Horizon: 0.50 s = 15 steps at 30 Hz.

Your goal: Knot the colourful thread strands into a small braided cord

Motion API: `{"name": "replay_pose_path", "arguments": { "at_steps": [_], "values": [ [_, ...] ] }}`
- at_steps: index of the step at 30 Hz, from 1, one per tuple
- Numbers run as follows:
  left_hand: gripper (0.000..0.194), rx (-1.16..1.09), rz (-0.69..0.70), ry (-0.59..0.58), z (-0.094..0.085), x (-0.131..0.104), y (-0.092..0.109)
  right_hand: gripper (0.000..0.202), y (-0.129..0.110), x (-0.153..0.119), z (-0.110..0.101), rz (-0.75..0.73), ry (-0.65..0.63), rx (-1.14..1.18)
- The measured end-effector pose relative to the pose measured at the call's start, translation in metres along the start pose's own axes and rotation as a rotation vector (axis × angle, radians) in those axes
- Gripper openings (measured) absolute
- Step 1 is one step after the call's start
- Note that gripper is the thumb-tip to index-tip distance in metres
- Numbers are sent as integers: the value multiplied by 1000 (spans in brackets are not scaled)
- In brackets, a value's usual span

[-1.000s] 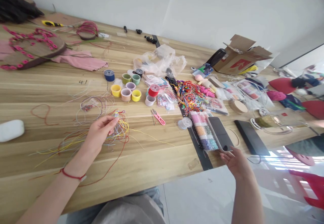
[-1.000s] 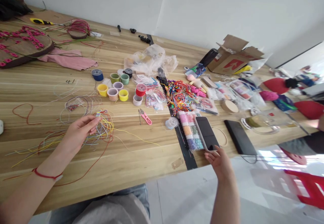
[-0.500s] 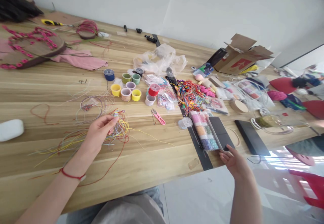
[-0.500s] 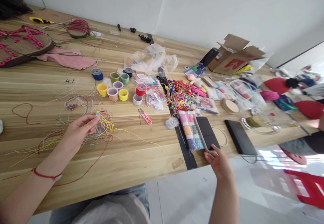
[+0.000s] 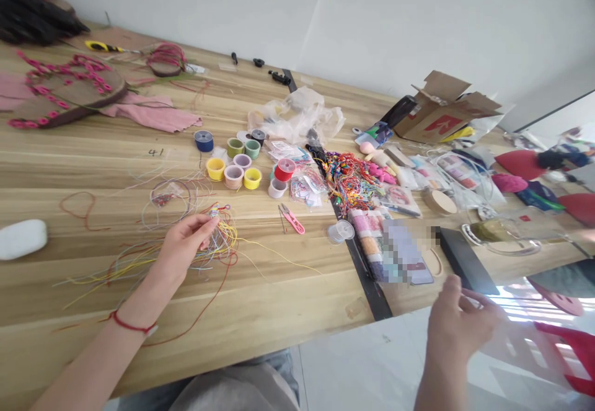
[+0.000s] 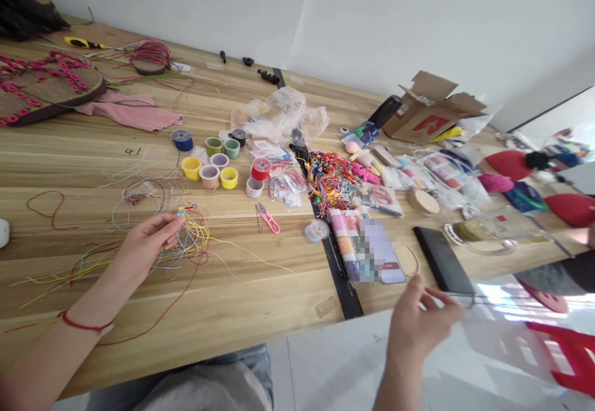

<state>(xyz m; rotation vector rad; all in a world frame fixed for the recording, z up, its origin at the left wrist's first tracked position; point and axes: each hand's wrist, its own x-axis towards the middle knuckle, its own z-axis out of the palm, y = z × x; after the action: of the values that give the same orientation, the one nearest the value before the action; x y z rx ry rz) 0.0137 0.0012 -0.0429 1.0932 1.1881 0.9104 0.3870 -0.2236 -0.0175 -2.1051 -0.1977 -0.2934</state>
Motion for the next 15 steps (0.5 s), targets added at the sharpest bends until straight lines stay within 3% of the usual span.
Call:
{"name": "replay_pose_path", "arguments": {
  "at_steps": [1,3,5,8,12,15],
  "values": [
    [38,2,2,0,0,0,0,31,-14,-17,5,-30,12,17],
    [37,6,9,0,0,-1,0,27,-43,-56,21,-132,-171,126],
    [37,10,16,5,-1,-1,0,21,-70,-98,42,-256,-471,258],
    [37,30,19,27,-1,-1,-1,12,-107,-155,76,-406,-1025,338],
    [37,53,27,41,0,-1,2,15,-143,-196,114,-524,-1249,382],
    [38,54,25,36,2,-1,4,14,-155,-207,138,-475,-1443,452]
  ]
}}
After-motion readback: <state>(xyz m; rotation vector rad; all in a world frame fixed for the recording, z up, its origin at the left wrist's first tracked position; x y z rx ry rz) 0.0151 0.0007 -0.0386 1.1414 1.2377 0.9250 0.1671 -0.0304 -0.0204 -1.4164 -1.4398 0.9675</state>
